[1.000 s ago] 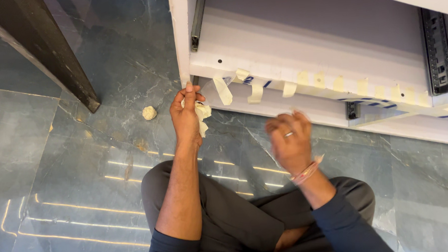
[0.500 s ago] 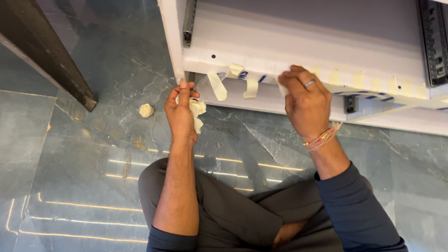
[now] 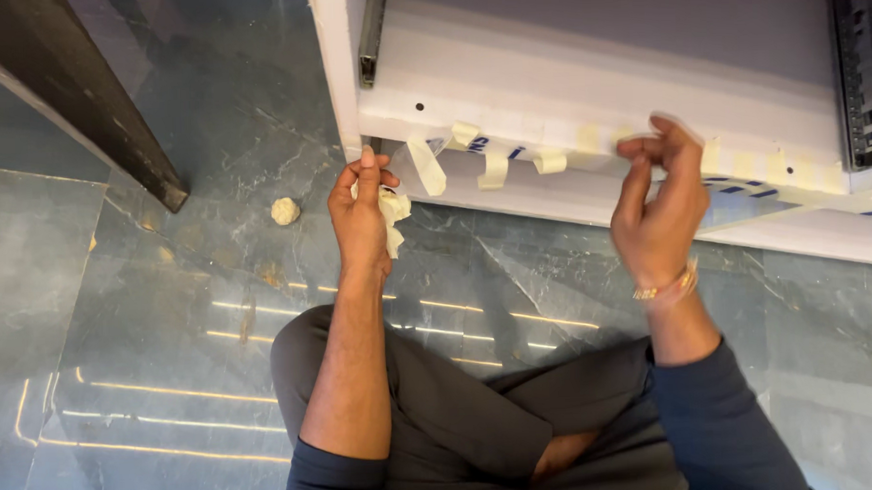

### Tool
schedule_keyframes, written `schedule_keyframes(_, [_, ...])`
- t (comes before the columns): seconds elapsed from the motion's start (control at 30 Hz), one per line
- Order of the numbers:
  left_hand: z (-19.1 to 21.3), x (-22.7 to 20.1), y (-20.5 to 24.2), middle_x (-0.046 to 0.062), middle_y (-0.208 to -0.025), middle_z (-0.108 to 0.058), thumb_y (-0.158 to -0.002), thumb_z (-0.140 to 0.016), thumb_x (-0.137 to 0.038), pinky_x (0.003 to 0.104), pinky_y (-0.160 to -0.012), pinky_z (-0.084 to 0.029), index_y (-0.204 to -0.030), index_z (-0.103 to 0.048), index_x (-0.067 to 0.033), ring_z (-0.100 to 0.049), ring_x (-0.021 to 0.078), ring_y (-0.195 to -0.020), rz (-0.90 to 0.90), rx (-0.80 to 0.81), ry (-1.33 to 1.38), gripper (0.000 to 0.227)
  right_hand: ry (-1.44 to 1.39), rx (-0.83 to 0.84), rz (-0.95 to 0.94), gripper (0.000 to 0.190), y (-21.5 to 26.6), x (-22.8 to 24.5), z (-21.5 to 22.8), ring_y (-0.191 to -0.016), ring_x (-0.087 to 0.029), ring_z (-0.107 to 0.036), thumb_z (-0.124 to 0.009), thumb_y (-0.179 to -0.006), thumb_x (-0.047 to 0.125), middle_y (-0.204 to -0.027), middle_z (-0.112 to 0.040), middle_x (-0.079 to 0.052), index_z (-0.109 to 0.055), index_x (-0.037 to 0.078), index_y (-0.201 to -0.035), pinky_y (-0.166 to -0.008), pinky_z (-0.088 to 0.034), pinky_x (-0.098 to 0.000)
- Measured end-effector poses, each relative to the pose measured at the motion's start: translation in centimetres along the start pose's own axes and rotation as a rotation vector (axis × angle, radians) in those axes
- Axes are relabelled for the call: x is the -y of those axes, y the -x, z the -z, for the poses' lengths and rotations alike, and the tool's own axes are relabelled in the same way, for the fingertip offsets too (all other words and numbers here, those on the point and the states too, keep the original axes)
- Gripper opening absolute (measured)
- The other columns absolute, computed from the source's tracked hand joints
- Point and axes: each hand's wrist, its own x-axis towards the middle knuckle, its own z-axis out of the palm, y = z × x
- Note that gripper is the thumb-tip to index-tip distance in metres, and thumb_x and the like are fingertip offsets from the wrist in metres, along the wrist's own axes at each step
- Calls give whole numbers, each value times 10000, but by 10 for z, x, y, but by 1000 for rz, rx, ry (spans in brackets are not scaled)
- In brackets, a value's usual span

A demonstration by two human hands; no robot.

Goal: The person peels off small pieces and strips of protective film and tape from the edges and surfaces of a white cabinet with their hands.

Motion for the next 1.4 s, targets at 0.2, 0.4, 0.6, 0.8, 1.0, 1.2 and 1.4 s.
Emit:
schedule_keyframes(0.2, [-4, -8, -3, 3, -783, -627, -994, -653, -420, 245, -656, -445, -999, -698, -52, -545, 87, -709, 22, -29, -8, 371, 110, 119, 114, 372, -36, -26, -26, -964, -293, -667, -494, -969, -167, -1039, -664, -174, -453, -72, -1326, -854, -545, -374])
schedule_keyframes(0.4, [-6, -7, -5, 4, -775, -625, -985, -657, -420, 249, -646, -447, -1001, -699, -58, -547, 86, -696, 23, -5, 9, 365, 57, 192, -51, 335, -44, -13, -19, -894, -271, -650, -463, -963, -167, -991, -653, -168, -479, -89, -1289, -790, -530, -392])
schedule_keyframes(0.6, [-1, -7, -2, 6, -781, -629, -994, -653, -418, 242, -643, -427, -1002, -702, -57, -536, 79, -697, 21, -23, -11, 365, 46, 224, -59, 316, -38, -11, -14, -916, -273, -661, -498, -963, -153, -1004, -665, -158, -488, -73, -1269, -798, -534, -391])
schedule_keyframes(0.8, [-1, -5, -4, 6, -787, -631, -995, -657, -419, 236, -648, -438, -1006, -697, -59, -545, 82, -704, 16, -10, 10, 362, 221, 73, 145, 128, -37, -15, -19, -987, -359, -602, -738, -916, -38, -1045, -649, -192, -670, -17, -1022, -856, -504, -441])
schedule_keyframes(1.0, [-3, -7, -5, 6, -770, -628, -983, -661, -424, 243, -645, -444, -993, -699, -65, -549, 87, -700, 18, -14, 32, 361, 221, 137, 153, 84, -33, -19, -17, -995, -333, -594, -715, -961, -58, -1055, -635, -162, -656, -11, -996, -898, -500, -443])
schedule_keyframes(1.2, [0, -8, -4, 7, -775, -632, -997, -656, -422, 232, -656, -442, -999, -702, -62, -537, 79, -705, 7, -22, -11, 363, -46, 109, 37, 317, -36, -6, -11, -940, -283, -622, -765, -887, 25, -1113, -614, -160, -595, -20, -1150, -826, -510, -380])
schedule_keyframes(1.4, [0, -8, -5, 5, -782, -631, -985, -657, -413, 247, -626, -433, -1000, -694, -59, -544, 92, -695, 10, -20, 49, 357, 86, 98, 200, 106, -13, 3, -7, -1077, -321, -649, -713, -971, -65, -1068, -690, -131, -644, 12, -999, -997, -515, -436])
